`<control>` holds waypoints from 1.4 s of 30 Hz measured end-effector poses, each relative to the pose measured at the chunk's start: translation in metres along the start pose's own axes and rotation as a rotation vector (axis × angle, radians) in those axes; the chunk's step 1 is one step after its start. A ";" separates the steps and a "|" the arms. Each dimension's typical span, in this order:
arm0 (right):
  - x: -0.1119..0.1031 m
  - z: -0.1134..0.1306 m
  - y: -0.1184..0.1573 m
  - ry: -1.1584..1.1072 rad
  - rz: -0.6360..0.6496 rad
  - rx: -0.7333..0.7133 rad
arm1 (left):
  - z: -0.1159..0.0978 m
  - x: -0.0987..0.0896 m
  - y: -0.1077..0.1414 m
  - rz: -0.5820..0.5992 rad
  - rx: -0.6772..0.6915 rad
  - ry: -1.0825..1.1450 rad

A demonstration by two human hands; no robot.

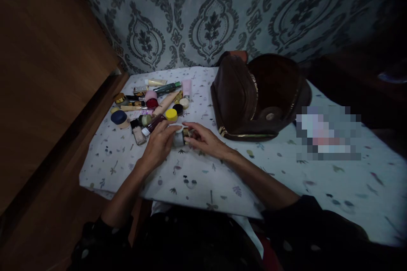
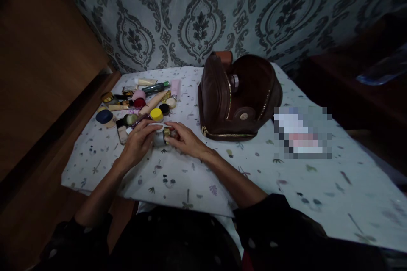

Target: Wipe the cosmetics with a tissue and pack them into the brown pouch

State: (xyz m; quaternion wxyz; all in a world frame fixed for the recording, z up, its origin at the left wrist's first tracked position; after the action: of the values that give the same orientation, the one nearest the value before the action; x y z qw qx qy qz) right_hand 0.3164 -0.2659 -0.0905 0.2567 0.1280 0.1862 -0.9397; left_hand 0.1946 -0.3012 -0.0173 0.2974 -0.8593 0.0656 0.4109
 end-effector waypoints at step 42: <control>0.000 0.000 0.005 0.099 0.000 0.063 | -0.001 -0.002 0.004 -0.065 0.086 -0.052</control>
State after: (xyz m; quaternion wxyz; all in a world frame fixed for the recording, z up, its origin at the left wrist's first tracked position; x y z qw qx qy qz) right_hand 0.3191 -0.2695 -0.0914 0.2430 0.1821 0.1689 -0.9377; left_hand 0.1929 -0.3058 -0.0173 0.3490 -0.8365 0.0475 0.4198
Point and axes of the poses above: each hand's wrist, its own y-axis away from the middle knuckle, its own x-axis out of the palm, z = x × y, the point moved 9 cm from there along -y, towards the middle knuckle, and after that the axes turned 2 degrees about -x, right-handed, at the moved point
